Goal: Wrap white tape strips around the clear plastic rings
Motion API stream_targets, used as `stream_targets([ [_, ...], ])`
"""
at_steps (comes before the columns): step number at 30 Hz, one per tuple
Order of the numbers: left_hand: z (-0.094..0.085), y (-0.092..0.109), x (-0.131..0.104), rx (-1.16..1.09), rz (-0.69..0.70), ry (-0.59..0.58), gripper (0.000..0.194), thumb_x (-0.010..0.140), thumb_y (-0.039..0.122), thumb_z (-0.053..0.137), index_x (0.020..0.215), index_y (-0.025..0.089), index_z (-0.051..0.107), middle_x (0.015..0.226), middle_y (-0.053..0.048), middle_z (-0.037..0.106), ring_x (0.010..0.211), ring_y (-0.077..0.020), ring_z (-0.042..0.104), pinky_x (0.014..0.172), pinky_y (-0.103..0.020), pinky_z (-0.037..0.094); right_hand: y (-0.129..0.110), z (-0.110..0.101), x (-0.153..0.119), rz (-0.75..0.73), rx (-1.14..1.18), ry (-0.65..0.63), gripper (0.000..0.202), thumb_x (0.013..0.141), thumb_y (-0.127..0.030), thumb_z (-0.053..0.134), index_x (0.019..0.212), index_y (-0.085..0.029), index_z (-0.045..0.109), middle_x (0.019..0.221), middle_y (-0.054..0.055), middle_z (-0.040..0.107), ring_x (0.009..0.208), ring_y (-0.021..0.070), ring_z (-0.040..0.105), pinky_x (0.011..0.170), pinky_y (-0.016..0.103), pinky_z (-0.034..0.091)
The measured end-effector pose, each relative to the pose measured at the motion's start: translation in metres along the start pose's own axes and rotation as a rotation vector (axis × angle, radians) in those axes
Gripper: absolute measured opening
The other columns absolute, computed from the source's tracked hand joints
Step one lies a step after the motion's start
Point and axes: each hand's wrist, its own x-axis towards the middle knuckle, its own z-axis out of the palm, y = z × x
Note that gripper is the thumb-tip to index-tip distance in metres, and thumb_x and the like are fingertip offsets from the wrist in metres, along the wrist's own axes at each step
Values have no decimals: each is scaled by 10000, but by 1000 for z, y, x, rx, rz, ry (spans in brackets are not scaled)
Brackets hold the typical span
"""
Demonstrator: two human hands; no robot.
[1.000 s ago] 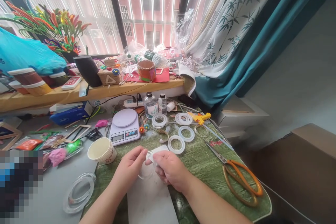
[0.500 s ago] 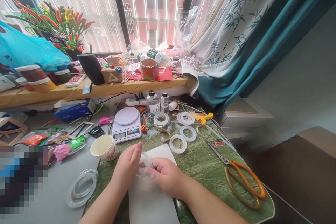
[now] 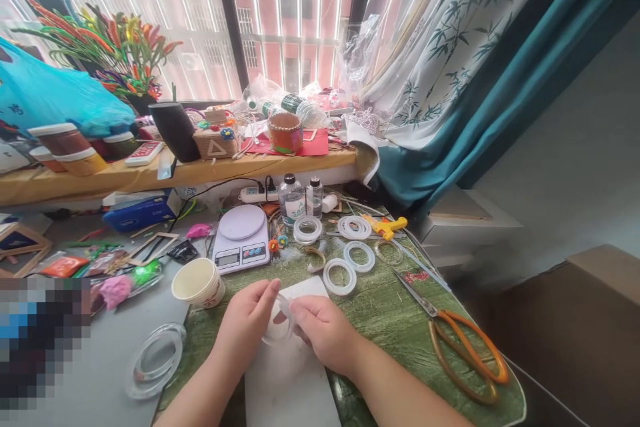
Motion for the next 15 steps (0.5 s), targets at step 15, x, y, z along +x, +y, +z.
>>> stream_targets([
  [15,15,-11,1,-146,-88,40,540,908,711,474,641,246,408,477,71,422,451,-132,398,468,-236,318,12,5,8,116,231,103,543,888,-713,565,810,-179,630,517,-93,318,437,83,190,428,249,142],
])
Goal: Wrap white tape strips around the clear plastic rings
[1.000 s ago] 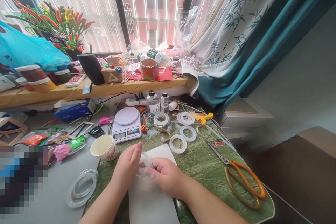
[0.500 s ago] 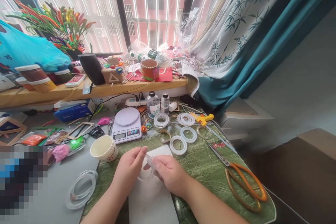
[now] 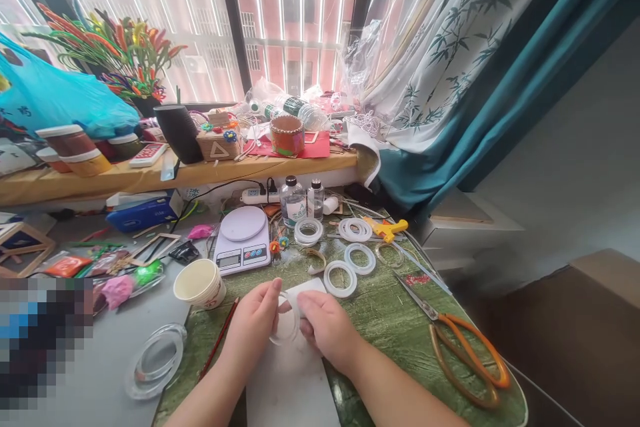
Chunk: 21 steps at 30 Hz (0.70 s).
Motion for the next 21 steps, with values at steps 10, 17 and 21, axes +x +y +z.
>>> stream_targets([
  [10,-11,12,-5,30,80,-246,449,919,579,556,649,224,502,551,44,542,492,-144,525,517,-244,414,-17,-9,-2,-98,-184,-187,532,902,-646,629,825,-132,737,549,-72,362,515,89,281,521,243,260],
  [17,-14,11,-1,69,79,-189,485,929,562,529,589,234,422,484,60,458,485,-129,406,508,-233,360,-11,-7,-7,49,3,-229,568,928,-688,557,937,-136,692,558,-91,325,438,72,201,416,238,158],
  [21,-9,9,0,11,42,-180,479,905,593,534,607,242,404,509,75,406,461,-123,392,454,-227,340,-4,-4,-6,11,51,-173,502,909,-660,620,881,-158,636,562,-94,335,461,73,178,420,229,145],
])
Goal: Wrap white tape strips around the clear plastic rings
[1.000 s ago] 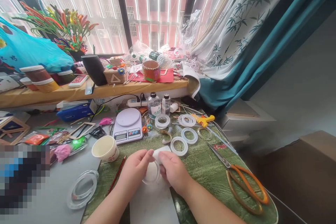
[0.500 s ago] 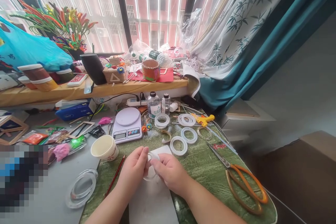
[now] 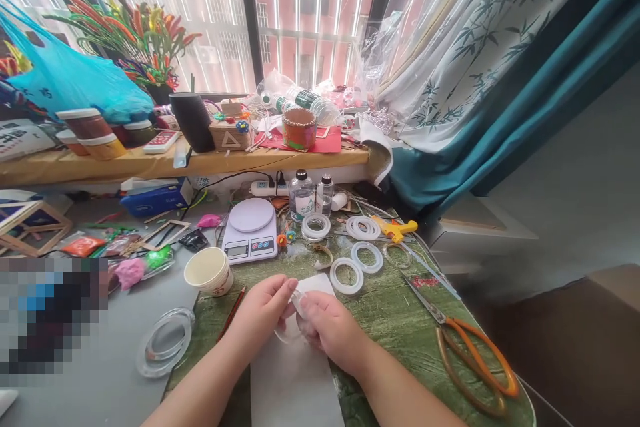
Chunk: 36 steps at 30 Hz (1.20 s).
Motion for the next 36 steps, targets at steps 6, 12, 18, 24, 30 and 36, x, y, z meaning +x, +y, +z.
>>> stream_targets([
  [6,8,-3,-1,-63,-5,84,502,906,658,495,637,248,387,515,84,381,454,-121,391,449,-226,328,1,6,2,-126,-60,21,499,845,-644,709,881,-148,679,595,-60,445,482,71,263,483,227,237],
  [12,8,-1,-4,-73,38,18,475,922,592,507,613,239,431,510,54,467,492,-144,465,506,-247,381,-4,8,5,-202,-65,12,470,882,-619,675,802,-157,656,769,27,594,716,152,513,703,282,405],
  [18,-5,4,-4,-36,75,-78,528,871,569,617,502,214,485,481,26,508,504,-137,437,536,-248,356,-7,6,-2,-132,-83,-80,473,887,-620,677,821,-152,672,634,-34,490,546,97,393,529,230,317],
  [24,8,1,-5,-116,47,-35,563,902,711,490,594,248,402,432,73,376,448,-133,363,482,-244,326,-3,4,-5,-35,108,-28,556,941,-659,564,814,-134,698,517,-92,321,399,59,216,407,228,168],
  [30,11,-1,-7,-151,48,-40,594,894,753,467,595,244,405,450,76,358,453,-124,336,476,-239,320,1,7,-3,19,223,-21,504,924,-614,593,862,-127,708,517,-82,390,359,59,245,361,219,195],
  [36,7,1,-9,-128,50,-36,611,849,738,566,540,237,402,466,54,396,474,-126,344,485,-245,311,0,6,-3,30,251,-41,494,912,-628,600,758,-162,655,487,-90,356,356,60,210,357,229,132],
])
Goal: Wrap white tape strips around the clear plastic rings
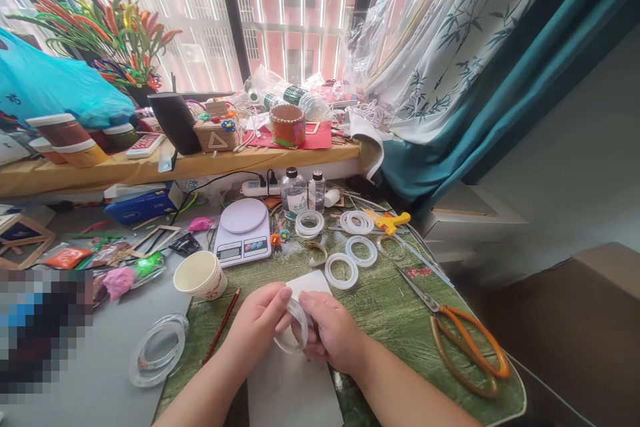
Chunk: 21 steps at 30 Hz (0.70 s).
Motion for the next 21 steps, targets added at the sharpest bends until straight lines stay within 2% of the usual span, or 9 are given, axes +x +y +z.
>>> stream_targets([
  [3,2,0,0,2,-4,35,593,886,743,493,578,243,414,448,68,353,456,-130,314,474,-247,291,0,-1,1,-5,-52,-36,525,922,-645,581,815,-143,690,495,-92,344,368,62,224,373,232,159],
  [8,6,2,0,28,18,64,599,923,682,491,545,236,366,520,46,407,512,-132,352,513,-246,312,-2,-2,2,-60,-80,50,565,909,-692,575,843,-145,700,502,-101,316,377,60,209,388,239,165],
  [11,2,6,-2,79,4,-37,554,971,579,458,550,220,478,522,22,496,530,-145,410,552,-254,342,-6,-3,1,-63,-100,22,531,915,-657,600,773,-151,675,486,-102,317,371,55,184,378,233,143],
  [14,-3,7,-3,101,-15,-167,534,968,525,463,555,202,567,534,-3,559,537,-153,448,563,-261,360,-8,-4,0,-2,-123,-29,521,927,-625,603,704,-156,652,445,-105,314,351,56,168,359,235,139],
  [17,-4,6,-4,95,-24,-180,554,950,586,470,559,204,562,505,2,551,500,-147,434,535,-259,358,-8,-3,-1,77,-102,-62,523,933,-629,589,717,-156,649,432,-129,241,346,54,131,352,229,132],
  [21,-3,6,-1,96,-16,-114,588,919,674,487,548,219,506,480,10,540,499,-150,456,545,-255,363,-7,-2,-1,57,-86,-37,560,919,-673,575,748,-146,658,451,-134,219,360,51,126,365,228,124],
])
